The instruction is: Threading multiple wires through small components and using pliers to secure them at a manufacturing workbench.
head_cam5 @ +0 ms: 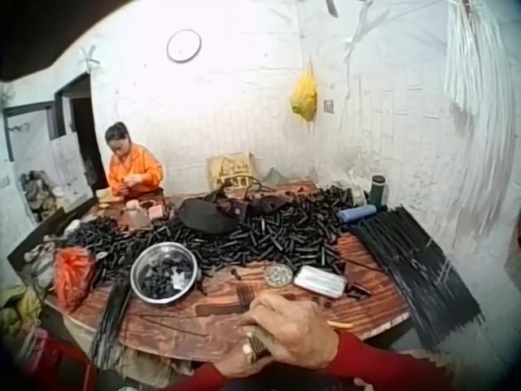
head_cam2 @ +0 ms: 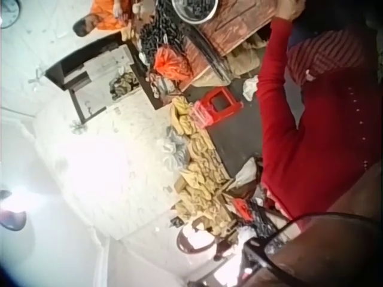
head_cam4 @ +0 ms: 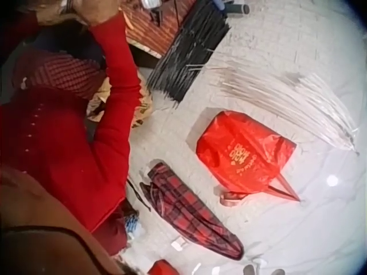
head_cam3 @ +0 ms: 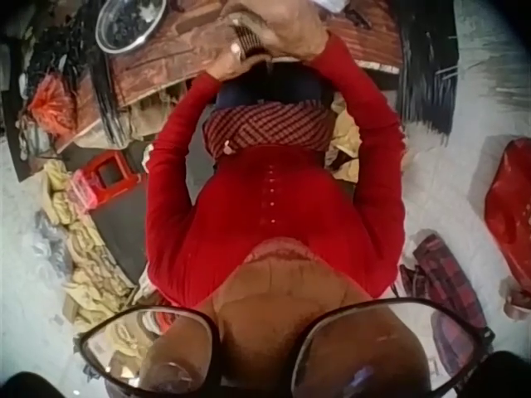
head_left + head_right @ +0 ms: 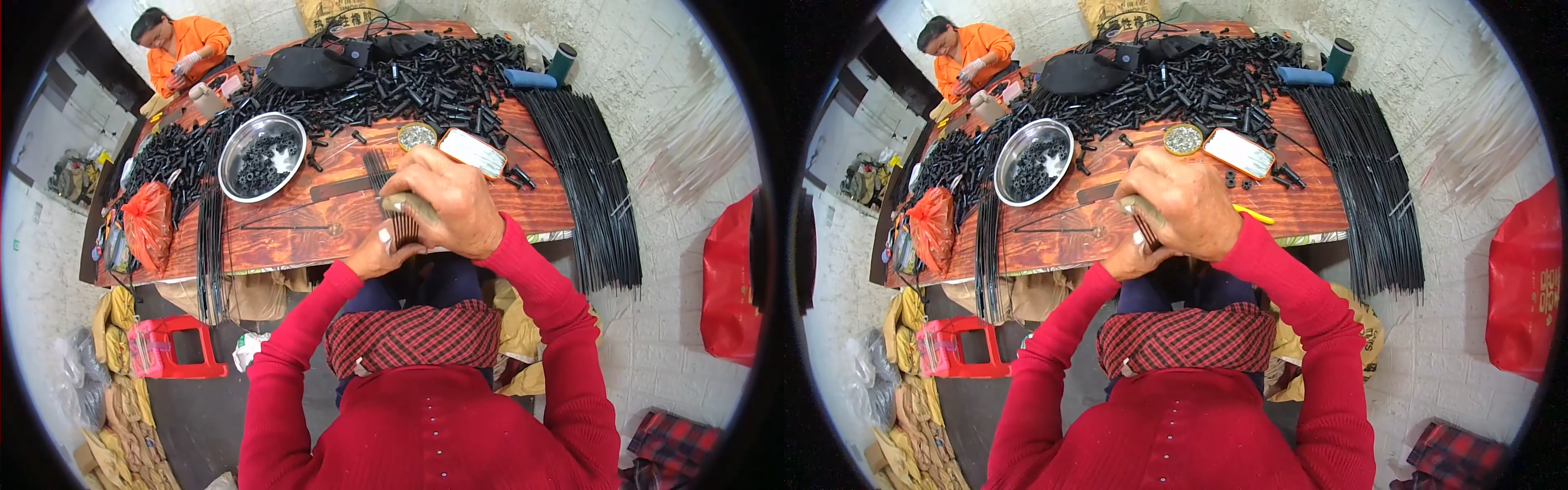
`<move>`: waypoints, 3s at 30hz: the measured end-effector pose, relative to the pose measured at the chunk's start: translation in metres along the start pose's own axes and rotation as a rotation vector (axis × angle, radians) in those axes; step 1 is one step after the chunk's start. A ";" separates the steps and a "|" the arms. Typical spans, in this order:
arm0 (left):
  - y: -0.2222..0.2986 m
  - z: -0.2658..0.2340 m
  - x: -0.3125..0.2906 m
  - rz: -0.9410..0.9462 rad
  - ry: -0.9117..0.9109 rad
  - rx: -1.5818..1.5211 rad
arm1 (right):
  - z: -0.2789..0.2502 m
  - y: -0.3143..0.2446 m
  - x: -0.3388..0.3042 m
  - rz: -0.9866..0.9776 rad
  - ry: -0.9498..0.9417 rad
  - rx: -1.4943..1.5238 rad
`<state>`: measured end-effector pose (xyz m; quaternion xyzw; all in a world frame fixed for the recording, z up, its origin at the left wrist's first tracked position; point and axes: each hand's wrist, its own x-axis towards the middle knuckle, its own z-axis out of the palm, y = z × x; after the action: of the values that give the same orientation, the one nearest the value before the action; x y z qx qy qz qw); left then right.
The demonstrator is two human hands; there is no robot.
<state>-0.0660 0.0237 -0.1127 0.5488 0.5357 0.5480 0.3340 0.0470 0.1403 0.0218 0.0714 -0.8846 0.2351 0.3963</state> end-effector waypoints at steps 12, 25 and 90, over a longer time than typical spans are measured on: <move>-0.017 -0.040 -0.015 0.308 -0.068 0.299 | 0.015 -0.021 -0.004 -0.113 -0.067 0.025; -0.035 -0.035 -0.007 0.178 0.089 1.450 | 0.029 -0.016 0.004 -0.201 -0.070 0.002; -0.030 -0.070 -0.017 0.007 -0.014 1.008 | 0.001 0.220 -0.059 0.632 -0.124 -0.499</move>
<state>-0.1369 -0.0024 -0.1328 0.6474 0.7295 0.2186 0.0293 0.0181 0.3296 -0.1011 -0.2883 -0.9152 0.1185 0.2556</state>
